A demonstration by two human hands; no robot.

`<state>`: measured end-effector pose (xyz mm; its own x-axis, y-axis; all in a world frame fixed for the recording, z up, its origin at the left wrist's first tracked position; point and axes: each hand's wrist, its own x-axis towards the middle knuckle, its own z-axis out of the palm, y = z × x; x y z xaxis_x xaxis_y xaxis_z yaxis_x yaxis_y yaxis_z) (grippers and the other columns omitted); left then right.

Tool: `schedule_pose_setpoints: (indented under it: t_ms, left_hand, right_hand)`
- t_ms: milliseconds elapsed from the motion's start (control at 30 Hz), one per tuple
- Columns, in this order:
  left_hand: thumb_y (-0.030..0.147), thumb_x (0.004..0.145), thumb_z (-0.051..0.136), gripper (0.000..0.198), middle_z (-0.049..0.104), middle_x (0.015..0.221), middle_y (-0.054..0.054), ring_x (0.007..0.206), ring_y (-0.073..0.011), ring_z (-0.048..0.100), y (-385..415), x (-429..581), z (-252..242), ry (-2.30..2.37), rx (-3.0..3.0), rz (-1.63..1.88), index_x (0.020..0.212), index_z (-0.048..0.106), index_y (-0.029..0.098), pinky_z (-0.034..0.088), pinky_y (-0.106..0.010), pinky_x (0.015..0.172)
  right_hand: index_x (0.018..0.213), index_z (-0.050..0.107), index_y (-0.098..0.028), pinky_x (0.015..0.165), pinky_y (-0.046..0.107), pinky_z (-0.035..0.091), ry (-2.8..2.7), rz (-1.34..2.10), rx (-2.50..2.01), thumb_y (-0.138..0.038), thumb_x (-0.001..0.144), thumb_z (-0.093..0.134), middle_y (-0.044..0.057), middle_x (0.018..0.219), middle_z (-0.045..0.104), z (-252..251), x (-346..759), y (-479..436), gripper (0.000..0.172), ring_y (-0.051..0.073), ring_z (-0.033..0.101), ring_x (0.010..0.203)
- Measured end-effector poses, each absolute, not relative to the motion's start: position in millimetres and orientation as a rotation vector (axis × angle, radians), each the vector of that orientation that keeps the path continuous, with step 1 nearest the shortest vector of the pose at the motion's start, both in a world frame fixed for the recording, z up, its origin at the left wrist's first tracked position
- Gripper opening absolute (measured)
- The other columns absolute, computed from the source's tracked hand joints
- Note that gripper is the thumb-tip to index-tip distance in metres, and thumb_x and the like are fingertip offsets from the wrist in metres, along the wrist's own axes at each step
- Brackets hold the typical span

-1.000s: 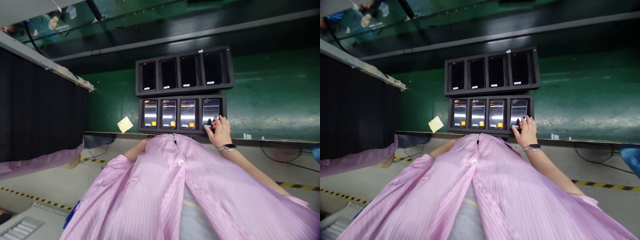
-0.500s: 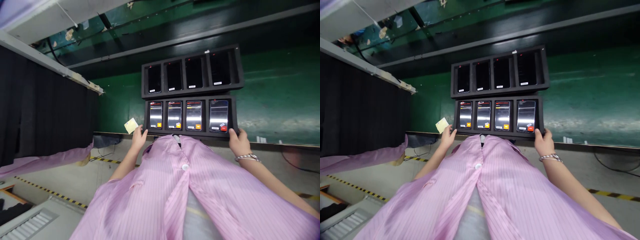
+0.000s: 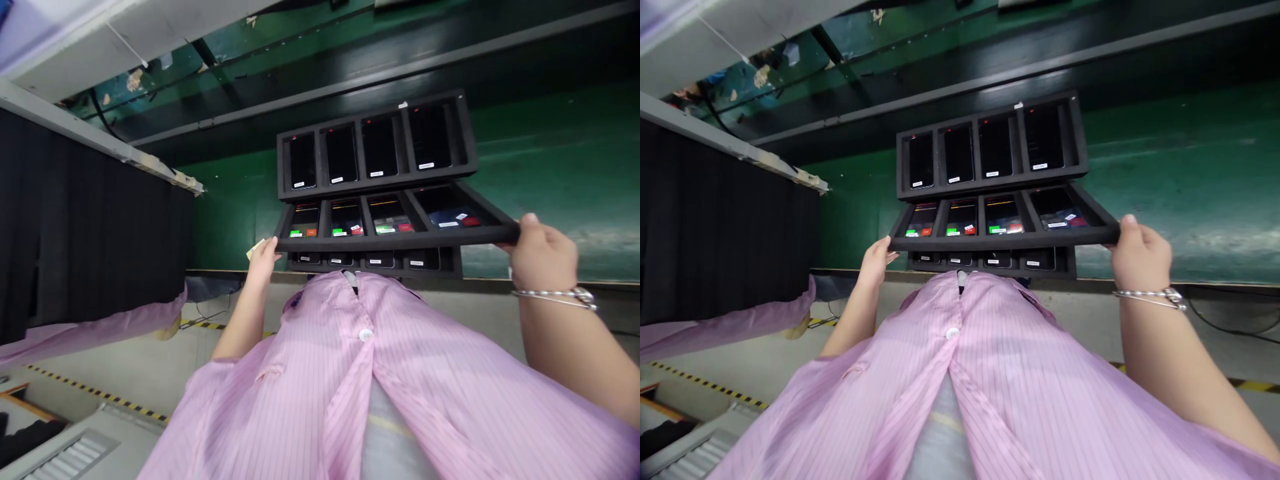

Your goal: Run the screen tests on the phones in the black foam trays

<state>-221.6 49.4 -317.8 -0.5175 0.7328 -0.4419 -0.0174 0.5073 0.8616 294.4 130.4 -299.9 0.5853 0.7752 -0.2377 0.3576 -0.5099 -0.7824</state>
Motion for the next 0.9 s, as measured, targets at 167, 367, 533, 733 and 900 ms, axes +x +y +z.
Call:
schedule_pose_setpoints:
  t_ms: [167, 367, 533, 733, 900]
  left_hand:
    - [0.046, 0.094, 0.076, 0.032, 0.070, 0.091, -0.006, 0.084, -0.0190, 0.071, 65.4, -228.2, -329.4, 1.744, 0.350, 1.057, 0.099, 0.065, 0.017, 0.067, -0.041, 0.087]
    - [0.015, 0.079, 0.081, 0.029, 0.076, 0.101, -0.005, 0.089, -0.0160, 0.072, 41.9, -237.6, -353.7, 1.504, 0.225, 0.955, 0.106, 0.070, 0.017, 0.060, -0.029, 0.091]
    - [0.012, 0.072, 0.079, 0.050, 0.076, 0.115, -0.005, 0.102, -0.0187, 0.072, 17.8, -235.9, -368.0, 1.384, 0.261, 0.892, 0.120, 0.070, 0.021, 0.058, -0.030, 0.093]
    - [0.020, 0.060, 0.085, 0.065, 0.075, 0.119, -0.006, 0.118, -0.0265, 0.070, 4.7, -236.6, -348.4, 1.362, 0.369, 0.978, 0.122, 0.067, 0.022, 0.057, -0.039, 0.102]
    - [0.035, 0.058, 0.095, 0.061, 0.077, 0.115, -0.004, 0.114, -0.0279, 0.073, 10.4, -240.4, -274.2, 1.398, 0.619, 1.259, 0.113, 0.070, 0.027, 0.060, -0.043, 0.104]
  right_hand:
    - [0.083, 0.062, -0.015, 0.068, 0.027, 0.062, -0.466, 1.266, -1.876, -0.014, 0.086, 0.071, 0.008, 0.088, 0.065, -290.6, 293.7, 139.8, 0.009, 0.016, 0.064, 0.078]
    - [0.089, 0.069, -0.018, 0.080, 0.039, 0.063, -0.508, 1.743, -1.779, -0.009, 0.072, 0.068, 0.012, 0.102, 0.073, -322.6, 316.8, 116.5, 0.020, 0.024, 0.068, 0.092]
    - [0.096, 0.065, -0.024, 0.083, 0.043, 0.058, -0.456, 1.752, -1.810, -0.007, 0.060, 0.072, 0.004, 0.094, 0.072, -346.9, 327.4, 101.5, 0.041, 0.024, 0.066, 0.085]
    - [0.101, 0.062, -0.028, 0.073, 0.034, 0.050, -0.434, 1.772, -1.845, 0.000, 0.054, 0.071, -0.004, 0.081, 0.067, -355.0, 327.7, 97.6, 0.056, 0.018, 0.061, 0.072]
    - [0.100, 0.057, -0.027, 0.077, 0.041, 0.056, -0.605, 1.874, -1.707, -0.009, 0.057, 0.069, 0.001, 0.085, 0.072, -365.2, 316.5, 97.2, 0.048, 0.023, 0.069, 0.080]
